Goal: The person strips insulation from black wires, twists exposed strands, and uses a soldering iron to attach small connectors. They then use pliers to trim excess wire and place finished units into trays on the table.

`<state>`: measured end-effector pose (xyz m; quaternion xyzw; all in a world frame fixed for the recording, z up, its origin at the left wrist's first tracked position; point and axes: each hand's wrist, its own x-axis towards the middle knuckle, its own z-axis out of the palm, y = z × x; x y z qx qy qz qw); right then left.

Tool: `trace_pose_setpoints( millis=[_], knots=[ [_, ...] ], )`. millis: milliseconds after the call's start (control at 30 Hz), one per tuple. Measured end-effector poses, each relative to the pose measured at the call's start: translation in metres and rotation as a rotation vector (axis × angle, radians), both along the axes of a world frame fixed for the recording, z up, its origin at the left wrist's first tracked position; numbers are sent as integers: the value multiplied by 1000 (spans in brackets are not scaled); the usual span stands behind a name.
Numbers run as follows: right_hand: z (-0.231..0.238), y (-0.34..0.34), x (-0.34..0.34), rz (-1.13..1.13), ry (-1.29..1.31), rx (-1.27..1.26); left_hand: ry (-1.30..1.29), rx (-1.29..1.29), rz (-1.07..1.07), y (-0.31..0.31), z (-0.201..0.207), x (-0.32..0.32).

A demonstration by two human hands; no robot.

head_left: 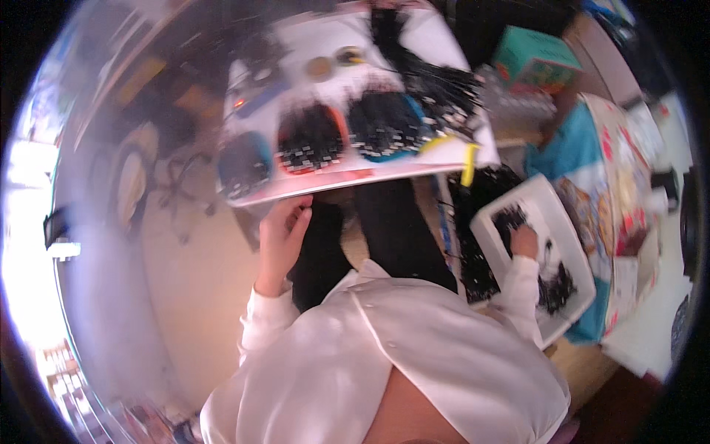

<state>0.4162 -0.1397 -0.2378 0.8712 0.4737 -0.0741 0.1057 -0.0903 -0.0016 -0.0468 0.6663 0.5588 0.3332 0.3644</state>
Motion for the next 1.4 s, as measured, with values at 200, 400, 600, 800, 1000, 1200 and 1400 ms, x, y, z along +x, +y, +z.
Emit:
trace_pose_setpoints(
  millis=[200, 400, 600, 800, 1000, 1200, 1400],
  knots=[
    [147, 66, -80, 274, 360, 393, 596, 503, 365, 81, -4, -53],
    [216, 153, -228, 580, 863, 500, 895, 505, 408, 148, -24, -62],
    [204, 256, -341, 799, 680, 575, 868, 372, 485, 162, -37, -59],
    [187, 290, -386, 785, 383, 519, 351, 291, 582, 154, -28, -72],
    [172, 295, -380, 695, 460, 516, 148, 488, 641, 150, -27, -83],
    [166, 298, -365, 636, 729, 630, -290, 433, 560, 155, -31, -90],
    [175, 295, -363, 619, 859, 575, -24, 284, 536, 139, -17, -84]
  ],
)
